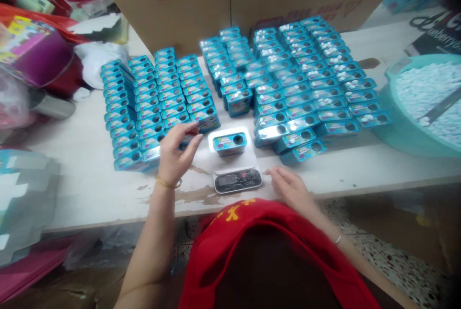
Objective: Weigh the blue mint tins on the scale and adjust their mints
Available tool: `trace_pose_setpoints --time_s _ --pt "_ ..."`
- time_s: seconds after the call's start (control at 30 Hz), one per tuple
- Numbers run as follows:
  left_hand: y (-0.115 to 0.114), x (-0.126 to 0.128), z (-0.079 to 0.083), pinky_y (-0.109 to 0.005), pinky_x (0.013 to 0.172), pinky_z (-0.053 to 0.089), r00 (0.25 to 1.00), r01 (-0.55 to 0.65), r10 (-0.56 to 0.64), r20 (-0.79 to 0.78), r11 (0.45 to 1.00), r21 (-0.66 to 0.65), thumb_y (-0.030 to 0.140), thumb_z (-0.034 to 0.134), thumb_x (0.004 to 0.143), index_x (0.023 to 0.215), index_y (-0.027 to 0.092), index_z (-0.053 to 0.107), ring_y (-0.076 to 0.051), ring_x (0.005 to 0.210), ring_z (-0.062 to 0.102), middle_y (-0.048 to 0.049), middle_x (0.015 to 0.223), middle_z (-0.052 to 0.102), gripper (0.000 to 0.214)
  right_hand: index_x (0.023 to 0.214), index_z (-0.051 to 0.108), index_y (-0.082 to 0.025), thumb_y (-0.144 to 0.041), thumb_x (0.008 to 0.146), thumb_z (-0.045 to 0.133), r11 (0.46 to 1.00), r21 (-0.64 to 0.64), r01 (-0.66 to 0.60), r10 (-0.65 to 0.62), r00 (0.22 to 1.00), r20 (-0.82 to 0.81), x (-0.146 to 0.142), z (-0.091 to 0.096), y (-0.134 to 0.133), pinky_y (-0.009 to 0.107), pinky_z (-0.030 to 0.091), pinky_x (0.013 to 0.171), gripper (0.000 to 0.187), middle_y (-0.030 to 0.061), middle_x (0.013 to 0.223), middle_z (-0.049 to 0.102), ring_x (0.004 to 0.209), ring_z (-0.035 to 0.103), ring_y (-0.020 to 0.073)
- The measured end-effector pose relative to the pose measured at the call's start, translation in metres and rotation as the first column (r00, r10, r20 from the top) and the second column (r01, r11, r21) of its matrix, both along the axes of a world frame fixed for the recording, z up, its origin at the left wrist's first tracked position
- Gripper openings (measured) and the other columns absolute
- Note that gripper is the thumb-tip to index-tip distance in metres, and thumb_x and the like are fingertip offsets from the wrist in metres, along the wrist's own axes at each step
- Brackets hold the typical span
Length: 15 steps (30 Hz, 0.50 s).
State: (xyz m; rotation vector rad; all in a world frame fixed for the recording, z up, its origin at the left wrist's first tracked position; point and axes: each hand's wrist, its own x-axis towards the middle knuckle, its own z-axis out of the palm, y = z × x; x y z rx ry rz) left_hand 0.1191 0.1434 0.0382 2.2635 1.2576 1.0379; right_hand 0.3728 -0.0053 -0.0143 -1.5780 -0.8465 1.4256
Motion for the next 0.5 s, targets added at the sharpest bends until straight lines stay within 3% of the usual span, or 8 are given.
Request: trace_pose_setpoints --time_s 0.13,0.27,0.4,0.5 --pt "-0.001 0.001 -0.002 -0.036 0.088 0.049 0.999 0.018 -0.018 -0.031 1.0 -0.009 0.035 0.056 0.088 0.113 0.02 0.058 -0.018 0.092 0.062 -0.0043 0.099 0.066 0.029 0.094 0.064 -0.018 -0.047 0.092 0.049 0.98 0.186 -0.074 0.034 0.977 0.213 -0.005 0.025 0.018 0.022 0.037 0.059 0.033 0.0003 0.069 0.05 0.062 0.044 0.0121" --pt "-0.007 0.026 -0.006 -0.044 0.097 0.043 0.965 0.157 -0.152 -0.214 0.988 0.004 0.049 0.064 0.081 0.132 0.019 0.044 -0.026 0.112 0.054 -0.0119 0.121 0.059 0.063 0.094 0.064 -0.019 -0.042 0.094 0.047 0.952 0.27 -0.143 0.072 0.963 0.258 -0.013 0.042 0.031 0.021 0.041 0.072 0.029 0.003 0.085 0.06 0.078 0.053 0.0151" --pt "-0.01 0.048 -0.007 -0.04 0.084 0.045 0.889 0.217 -0.205 -0.409 0.976 -0.019 0.044 0.054 0.088 0.121 0.014 0.052 -0.026 0.098 0.058 -0.0122 0.104 0.063 0.045 0.088 0.063 -0.019 -0.043 0.094 0.046 0.953 0.242 -0.181 0.126 0.966 0.226 -0.019 0.038 0.028 0.021 0.043 0.072 0.031 0.0035 0.085 0.061 0.081 0.055 0.0163" --pt "-0.009 0.029 0.001 -0.037 0.083 0.044 0.923 0.139 -0.129 -0.363 0.99 0.0 0.04 0.055 0.088 0.117 0.016 0.052 -0.024 0.097 0.058 -0.0101 0.104 0.063 0.037 0.09 0.064 -0.018 -0.047 0.092 0.047 0.964 0.199 -0.174 0.131 0.968 0.212 -0.013 0.025 0.019 0.022 0.043 0.068 0.034 0.0039 0.08 0.06 0.075 0.054 0.0165"
